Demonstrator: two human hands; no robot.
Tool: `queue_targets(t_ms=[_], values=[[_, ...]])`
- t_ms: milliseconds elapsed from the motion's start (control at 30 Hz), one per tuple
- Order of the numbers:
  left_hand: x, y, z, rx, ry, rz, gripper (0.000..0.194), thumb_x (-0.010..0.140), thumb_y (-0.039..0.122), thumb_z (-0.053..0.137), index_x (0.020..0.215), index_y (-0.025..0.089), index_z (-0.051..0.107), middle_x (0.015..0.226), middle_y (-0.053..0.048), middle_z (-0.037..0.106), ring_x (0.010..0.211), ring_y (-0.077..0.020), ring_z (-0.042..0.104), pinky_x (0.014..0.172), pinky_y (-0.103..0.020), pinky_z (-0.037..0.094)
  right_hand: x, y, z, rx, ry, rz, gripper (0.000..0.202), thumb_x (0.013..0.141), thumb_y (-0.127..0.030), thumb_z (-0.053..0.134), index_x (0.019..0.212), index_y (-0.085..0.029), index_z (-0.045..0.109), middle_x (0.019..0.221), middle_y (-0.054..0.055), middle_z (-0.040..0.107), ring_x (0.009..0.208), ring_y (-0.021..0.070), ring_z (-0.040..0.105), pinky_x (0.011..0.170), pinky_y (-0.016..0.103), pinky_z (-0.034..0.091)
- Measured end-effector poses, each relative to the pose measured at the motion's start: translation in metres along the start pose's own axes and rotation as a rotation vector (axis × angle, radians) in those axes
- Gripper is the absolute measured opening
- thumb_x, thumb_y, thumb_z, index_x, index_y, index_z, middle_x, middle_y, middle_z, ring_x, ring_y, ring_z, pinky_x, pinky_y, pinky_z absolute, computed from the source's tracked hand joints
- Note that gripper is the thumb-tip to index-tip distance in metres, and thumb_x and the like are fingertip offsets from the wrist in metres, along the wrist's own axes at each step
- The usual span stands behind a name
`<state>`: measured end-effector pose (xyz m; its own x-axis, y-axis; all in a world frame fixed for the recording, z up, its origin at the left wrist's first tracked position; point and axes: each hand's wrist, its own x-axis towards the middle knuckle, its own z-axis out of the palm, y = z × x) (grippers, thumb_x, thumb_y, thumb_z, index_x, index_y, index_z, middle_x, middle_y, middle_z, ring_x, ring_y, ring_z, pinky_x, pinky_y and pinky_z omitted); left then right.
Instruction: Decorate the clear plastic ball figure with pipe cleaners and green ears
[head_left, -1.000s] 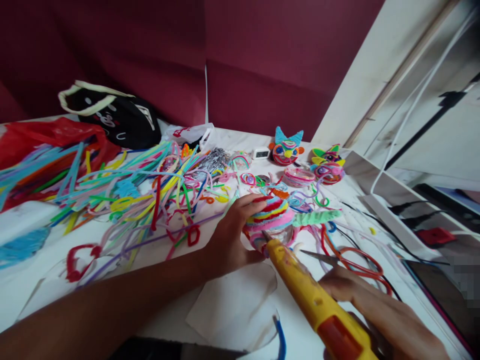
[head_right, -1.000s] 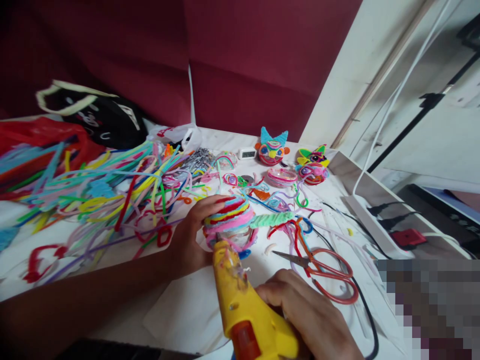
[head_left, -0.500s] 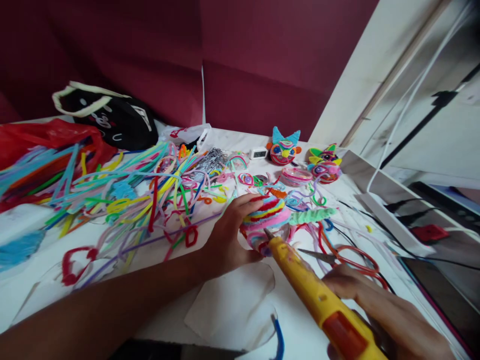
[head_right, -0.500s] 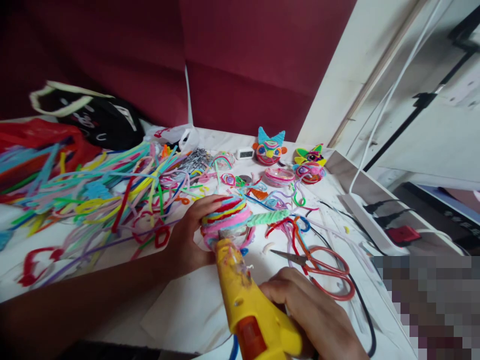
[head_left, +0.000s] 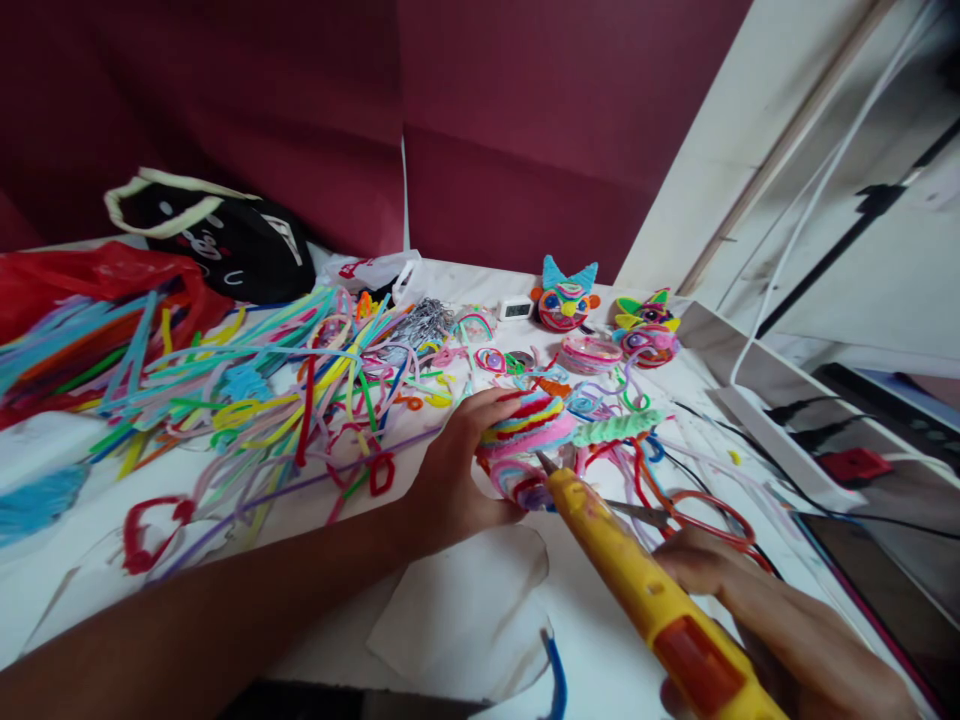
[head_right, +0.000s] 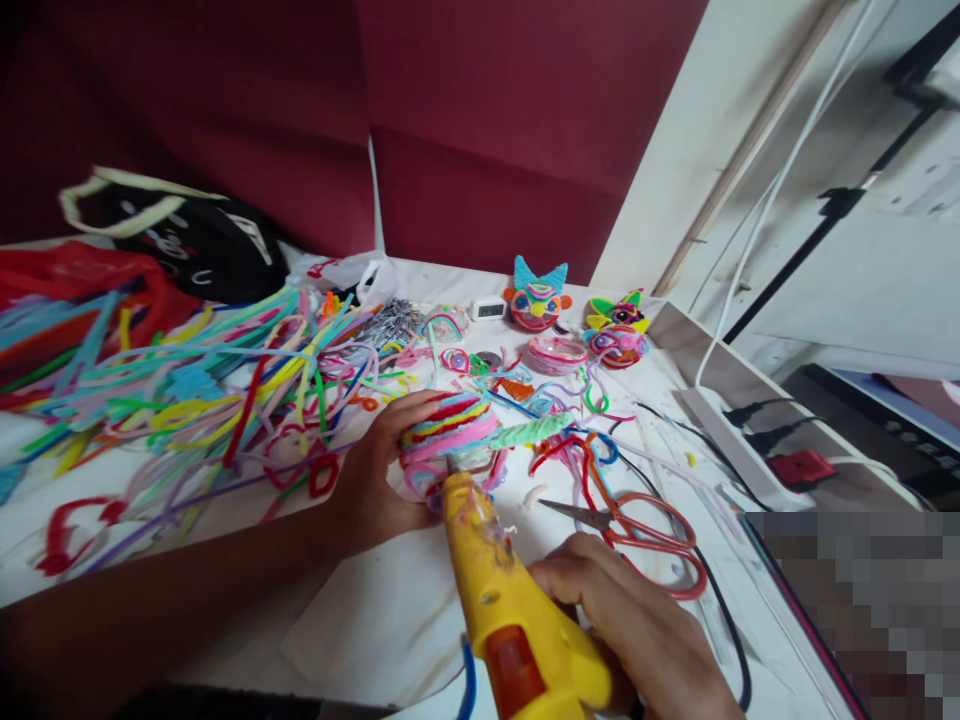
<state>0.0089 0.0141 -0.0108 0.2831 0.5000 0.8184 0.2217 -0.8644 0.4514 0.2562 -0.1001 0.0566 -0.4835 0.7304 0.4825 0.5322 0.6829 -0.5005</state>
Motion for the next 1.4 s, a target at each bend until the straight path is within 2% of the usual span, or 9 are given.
queue_targets(t_ms=[133, 233, 467, 633, 867, 1033, 1133, 1233, 1400], values=[[-0.001, -0.001, 0.001, -0.01, 0.01, -0.016, 0.096, 0.057, 0.026, 0.088, 0.14, 0.028, 0.041, 0.138, -0.013, 0.052, 0.13, -0.0342, 0.05, 0.107, -0.053, 0.045, 0.002, 0.005, -0.005, 0.007, -0.085, -0.075, 0.037, 0.084, -0.033, 0.069, 0.117, -0.032, 0.053, 0.08, -0.001, 0.068, 0.057, 0.0174, 0.067, 0.038, 0.021, 0.051], [0.001, 0.0, 0.001, -0.018, 0.02, -0.007, 0.092, 0.059, 0.028, 0.088, 0.139, 0.027, 0.042, 0.137, -0.014, 0.053, 0.129, -0.0339, 0.05, 0.107, -0.053, 0.045, 0.003, 0.005, -0.004, -0.006, -0.062, -0.043, 0.032, 0.084, -0.031, 0.068, 0.114, -0.031, 0.056, 0.078, 0.0, 0.068, 0.056, 0.0177, 0.067, 0.038, 0.022, 0.05], [0.002, 0.002, 0.0, -0.016, -0.001, 0.012, 0.09, 0.061, 0.031, 0.088, 0.138, 0.024, 0.042, 0.135, -0.016, 0.054, 0.129, -0.0336, 0.05, 0.106, -0.052, 0.046, 0.006, -0.009, 0.01, 0.081, 0.042, 0.09, 0.028, 0.086, -0.055, 0.06, 0.094, -0.028, 0.062, 0.067, 0.0, 0.06, 0.049, 0.0165, 0.057, 0.036, 0.023, 0.043], [0.0, 0.0, 0.0, -0.047, -0.023, 0.01, 0.091, 0.061, 0.031, 0.088, 0.139, 0.025, 0.041, 0.137, -0.015, 0.052, 0.13, -0.0338, 0.05, 0.105, -0.052, 0.048, 0.013, -0.018, 0.013, 0.141, 0.044, 0.15, 0.028, 0.086, -0.055, 0.061, 0.091, -0.027, 0.065, 0.064, 0.0, 0.057, 0.047, 0.0144, 0.055, 0.04, 0.022, 0.045], [-0.001, -0.002, -0.001, -0.027, -0.012, 0.03, 0.096, 0.058, 0.033, 0.09, 0.141, 0.026, 0.041, 0.139, -0.015, 0.052, 0.131, -0.0334, 0.048, 0.109, -0.051, 0.044, 0.02, -0.016, 0.014, 0.108, 0.04, 0.038, 0.029, 0.089, -0.053, 0.058, 0.094, -0.025, 0.062, 0.067, 0.0, 0.06, 0.054, 0.0155, 0.059, 0.048, 0.023, 0.047], [-0.003, -0.003, 0.002, -0.196, 0.0, -0.176, 0.093, 0.055, 0.029, 0.091, 0.136, 0.028, 0.045, 0.136, -0.012, 0.054, 0.124, -0.034, 0.056, 0.099, -0.048, 0.053, 0.01, -0.01, 0.028, 0.081, 0.068, -0.001, 0.037, 0.095, -0.054, 0.046, 0.108, -0.022, 0.058, 0.085, 0.006, 0.064, 0.069, 0.019, 0.063, 0.059, 0.028, 0.051], [-0.003, -0.005, 0.004, -0.393, -0.016, -0.28, 0.092, 0.054, 0.028, 0.092, 0.133, 0.03, 0.045, 0.132, -0.011, 0.058, 0.112, -0.0317, 0.065, 0.086, -0.041, 0.06, 0.004, -0.008, 0.033, 0.1, 0.059, 0.007, 0.034, 0.095, -0.048, 0.048, 0.116, -0.022, 0.053, 0.092, 0.008, 0.063, 0.08, 0.0218, 0.064, 0.069, 0.033, 0.053], [-0.001, -0.007, 0.005, -0.519, -0.031, -0.333, 0.09, 0.052, 0.03, 0.093, 0.129, 0.03, 0.047, 0.127, -0.01, 0.063, 0.104, -0.0314, 0.07, 0.079, -0.041, 0.063, 0.003, -0.007, 0.03, 0.054, 0.019, -0.015, 0.033, 0.095, -0.042, 0.051, 0.122, -0.023, 0.049, 0.101, 0.01, 0.063, 0.091, 0.0229, 0.064, 0.078, 0.034, 0.053], [0.003, -0.006, 0.003, -0.576, -0.045, -0.415, 0.09, 0.047, 0.026, 0.095, 0.123, 0.03, 0.046, 0.131, -0.011, 0.062, 0.109, -0.034, 0.068, 0.081, -0.045, 0.063, 0.007, -0.009, 0.03, 0.071, 0.013, -0.057, 0.039, 0.091, -0.041, 0.059, 0.124, -0.023, 0.047, 0.098, 0.007, 0.064, 0.086, 0.0201, 0.062, 0.077, 0.031, 0.051]])
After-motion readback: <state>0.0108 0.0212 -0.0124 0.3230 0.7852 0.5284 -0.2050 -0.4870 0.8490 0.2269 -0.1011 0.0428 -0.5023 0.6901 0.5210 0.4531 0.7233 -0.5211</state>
